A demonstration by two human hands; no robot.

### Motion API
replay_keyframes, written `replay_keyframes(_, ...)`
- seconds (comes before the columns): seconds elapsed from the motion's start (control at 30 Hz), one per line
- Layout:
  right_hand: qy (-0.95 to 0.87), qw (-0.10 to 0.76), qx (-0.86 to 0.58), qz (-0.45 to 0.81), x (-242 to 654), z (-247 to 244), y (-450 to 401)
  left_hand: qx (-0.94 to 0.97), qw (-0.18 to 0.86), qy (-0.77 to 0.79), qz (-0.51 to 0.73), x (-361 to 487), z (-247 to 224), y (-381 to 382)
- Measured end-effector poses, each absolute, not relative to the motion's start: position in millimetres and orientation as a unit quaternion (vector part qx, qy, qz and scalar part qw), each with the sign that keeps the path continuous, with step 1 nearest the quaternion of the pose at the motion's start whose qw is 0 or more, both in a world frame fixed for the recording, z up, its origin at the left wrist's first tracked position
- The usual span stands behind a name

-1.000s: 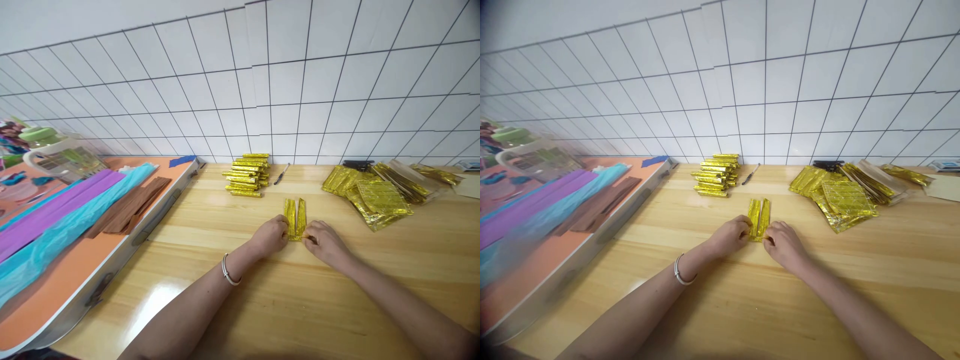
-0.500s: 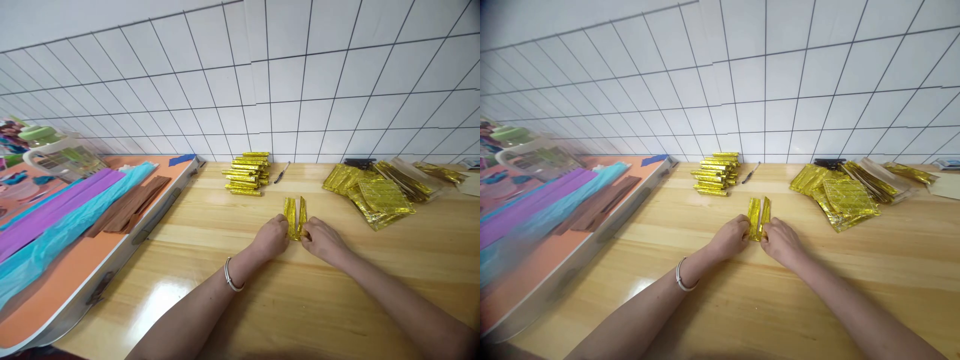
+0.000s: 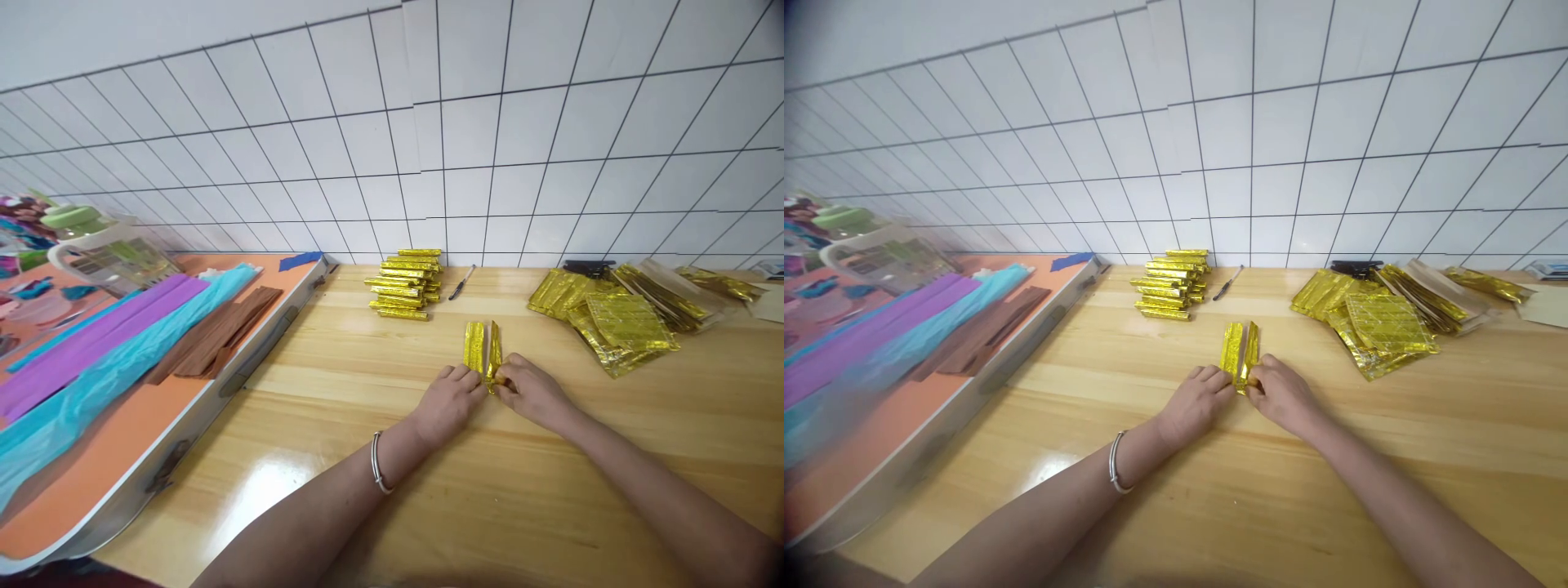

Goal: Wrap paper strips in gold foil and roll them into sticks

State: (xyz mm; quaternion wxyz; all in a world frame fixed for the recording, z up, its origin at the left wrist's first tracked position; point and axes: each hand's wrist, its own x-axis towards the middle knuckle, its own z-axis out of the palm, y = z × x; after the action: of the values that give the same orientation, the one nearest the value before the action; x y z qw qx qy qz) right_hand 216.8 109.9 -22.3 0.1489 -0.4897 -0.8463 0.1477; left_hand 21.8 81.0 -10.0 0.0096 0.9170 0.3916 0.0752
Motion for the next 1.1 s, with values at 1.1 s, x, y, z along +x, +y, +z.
replay_keyframes(1.1, -0.819, 0.168, -0.475, 0.275, 216, -14, 107, 0.922, -0.047, 0.382, 0.034, 19, -22, 48)
